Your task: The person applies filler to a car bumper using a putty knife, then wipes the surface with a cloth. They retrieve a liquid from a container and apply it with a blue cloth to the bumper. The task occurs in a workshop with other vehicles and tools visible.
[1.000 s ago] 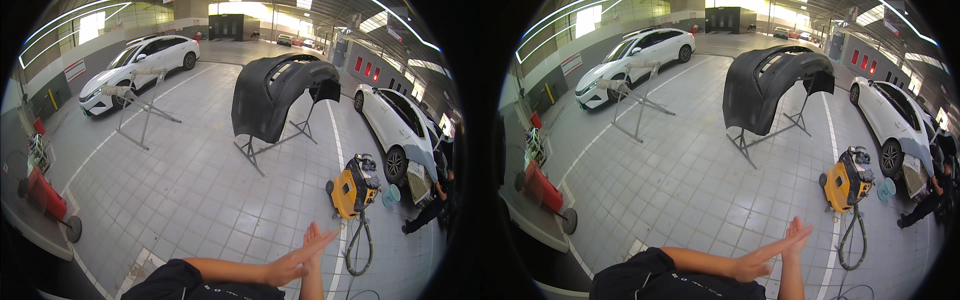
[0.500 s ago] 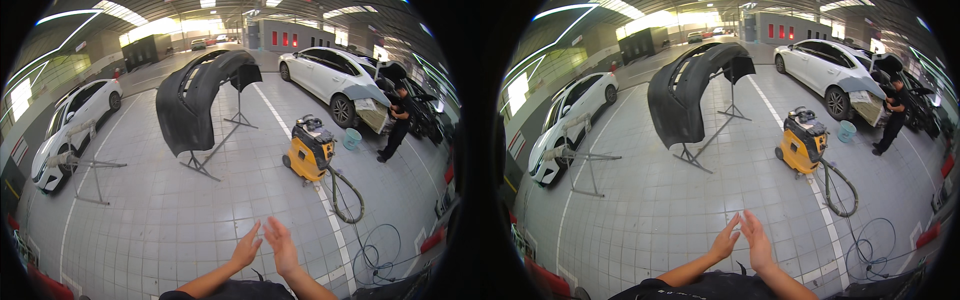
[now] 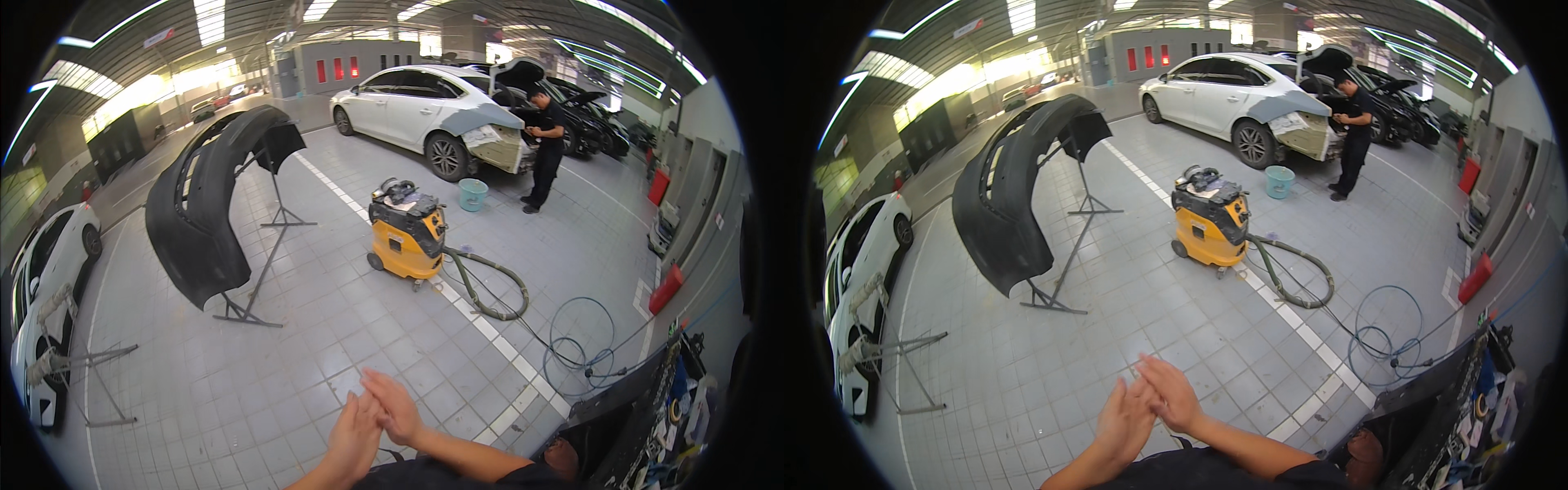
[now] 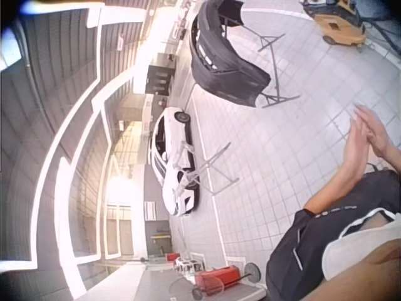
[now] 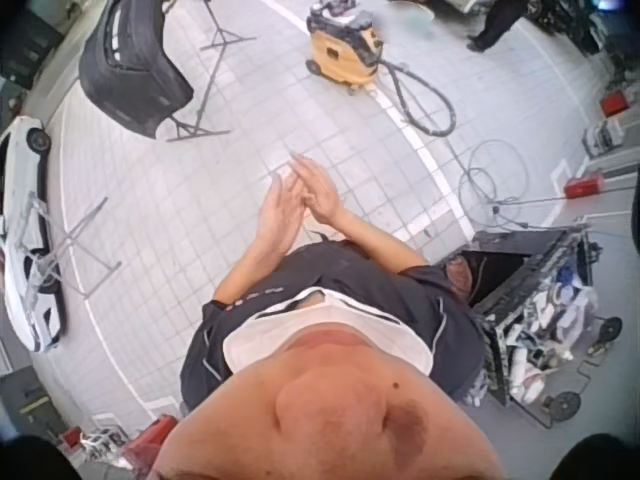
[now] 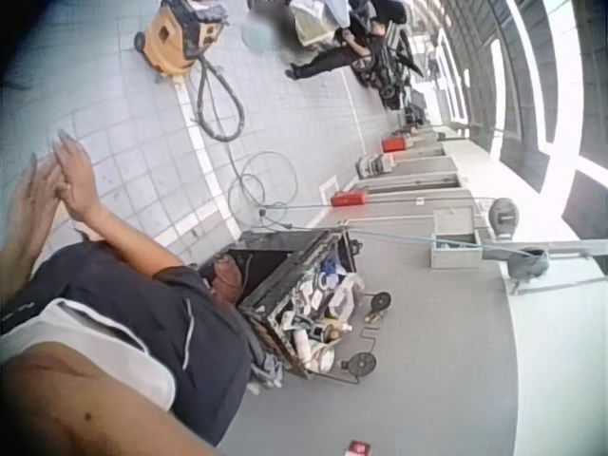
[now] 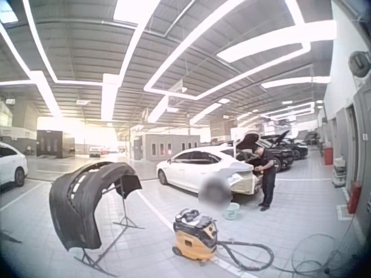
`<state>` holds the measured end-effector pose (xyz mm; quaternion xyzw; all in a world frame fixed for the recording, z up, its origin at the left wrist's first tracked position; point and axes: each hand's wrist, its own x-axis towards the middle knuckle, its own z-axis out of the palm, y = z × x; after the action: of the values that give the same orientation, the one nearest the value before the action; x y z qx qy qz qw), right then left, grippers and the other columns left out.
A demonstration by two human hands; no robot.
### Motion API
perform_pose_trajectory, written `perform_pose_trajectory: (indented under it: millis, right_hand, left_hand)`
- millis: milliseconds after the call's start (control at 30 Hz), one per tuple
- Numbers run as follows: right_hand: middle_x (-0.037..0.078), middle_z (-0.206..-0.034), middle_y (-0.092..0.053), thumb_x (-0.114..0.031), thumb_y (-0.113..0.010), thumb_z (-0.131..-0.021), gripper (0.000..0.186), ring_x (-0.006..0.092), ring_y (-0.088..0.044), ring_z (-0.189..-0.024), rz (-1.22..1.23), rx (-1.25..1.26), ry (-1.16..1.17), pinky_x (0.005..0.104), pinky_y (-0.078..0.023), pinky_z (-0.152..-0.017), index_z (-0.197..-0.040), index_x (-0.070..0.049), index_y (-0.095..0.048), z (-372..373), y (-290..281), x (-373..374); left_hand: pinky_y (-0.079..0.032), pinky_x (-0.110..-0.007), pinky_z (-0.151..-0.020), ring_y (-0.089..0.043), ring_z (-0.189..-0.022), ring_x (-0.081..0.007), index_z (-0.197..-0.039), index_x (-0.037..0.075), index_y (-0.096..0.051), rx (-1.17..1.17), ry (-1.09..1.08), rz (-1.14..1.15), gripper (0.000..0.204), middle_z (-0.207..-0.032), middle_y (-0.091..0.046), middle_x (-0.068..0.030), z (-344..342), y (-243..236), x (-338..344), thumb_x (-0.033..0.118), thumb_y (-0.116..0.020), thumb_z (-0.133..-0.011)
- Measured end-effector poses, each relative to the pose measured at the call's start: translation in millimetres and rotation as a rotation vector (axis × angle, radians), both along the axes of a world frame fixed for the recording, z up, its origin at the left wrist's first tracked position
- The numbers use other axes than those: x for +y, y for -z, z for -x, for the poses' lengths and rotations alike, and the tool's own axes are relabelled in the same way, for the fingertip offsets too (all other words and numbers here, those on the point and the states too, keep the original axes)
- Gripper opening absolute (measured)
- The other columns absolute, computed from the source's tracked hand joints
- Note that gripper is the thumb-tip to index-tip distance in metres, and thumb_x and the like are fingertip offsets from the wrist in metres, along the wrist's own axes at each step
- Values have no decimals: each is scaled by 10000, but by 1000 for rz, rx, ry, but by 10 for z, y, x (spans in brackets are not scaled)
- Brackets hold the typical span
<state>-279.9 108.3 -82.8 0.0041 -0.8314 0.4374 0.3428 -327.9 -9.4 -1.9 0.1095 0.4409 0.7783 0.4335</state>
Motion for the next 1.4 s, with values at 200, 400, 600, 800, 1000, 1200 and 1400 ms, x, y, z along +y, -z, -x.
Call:
perform_pose_trajectory:
  millis: [200, 400, 600, 800, 1000, 1200, 1400]
  right_hand:
    - [139, -1488, -455, -490, -286, -1048, 631, 259, -362, -1425, 1845, -149, -862, 395, -277, -1177, -1466, -34, -410, 92, 709, 178]
    - [58, -792, -489, -524, -321, -1011, 514, 245, -475, -803, 1831, -13, -1233, 392, -397, -828, -821, -90, -521, 227, 1096, -295]
    - [44, -719, -444, -509, -348, -991, 489, 238, -450, -739, 1958, -222, -1065, 383, -398, -787, -747, -105, -474, 97, 1168, -243]
    - [39, -720, -444, -482, -387, -973, 453, 239, -467, -739, 2036, -277, -1068, 384, -413, -804, -718, -113, -449, 142, 1261, -341]
    - [41, -769, -478, -448, -409, -984, 403, 217, -490, -773, 2053, -309, -1054, 371, -431, -812, -784, -103, -469, 87, 1255, -376]
    - [46, -841, -529, -410, -421, -1010, 354, 183, -516, -825, 2032, -338, -1023, 353, -450, -817, -898, -86, -511, 87, 1205, -370]
    - [50, -913, -579, -372, -434, -1035, 326, 150, -542, -877, 1960, -364, -927, 334, -469, -822, -1012, -68, -553, 2, 1098, -311]
  left_hand:
    - [-437, -476, -1009, -656, -1043, -253, -1065, 46, -712, 1693, -7, -99, 434, -1061, -711, -87, 113, -143, 70, 406, -494, -960]
    - [-376, -511, -1023, -477, -1210, -338, -1167, 67, -614, 1852, 133, 168, 373, -1221, -592, -158, -36, 1314, 165, 289, -653, -870]
    - [-418, -519, -914, -567, -892, -338, -893, 48, -694, 1809, 168, 152, 195, -890, -644, -131, -109, 800, 304, 211, -600, -845]
    - [-416, -467, -930, -579, -857, -280, -762, 84, -675, 1753, 179, 129, 136, -807, -627, -76, -49, 1419, 278, 220, -667, -752]
    - [-371, -560, -961, -525, -908, -367, -750, 67, -630, 1719, 216, 250, 149, -868, -612, -144, -166, 1060, 216, 209, -619, -797]
    - [-391, -528, -941, -548, -918, -333, -730, 84, -658, 1745, 157, 203, 112, -856, -630, -121, -198, 980, 185, 189, -640, -764]
    - [-435, -414, -861, -609, -906, -245, -758, 111, -720, 1725, 58, -15, 59, -864, -684, -36, -162, 1039, 183, 127, -672, -727]
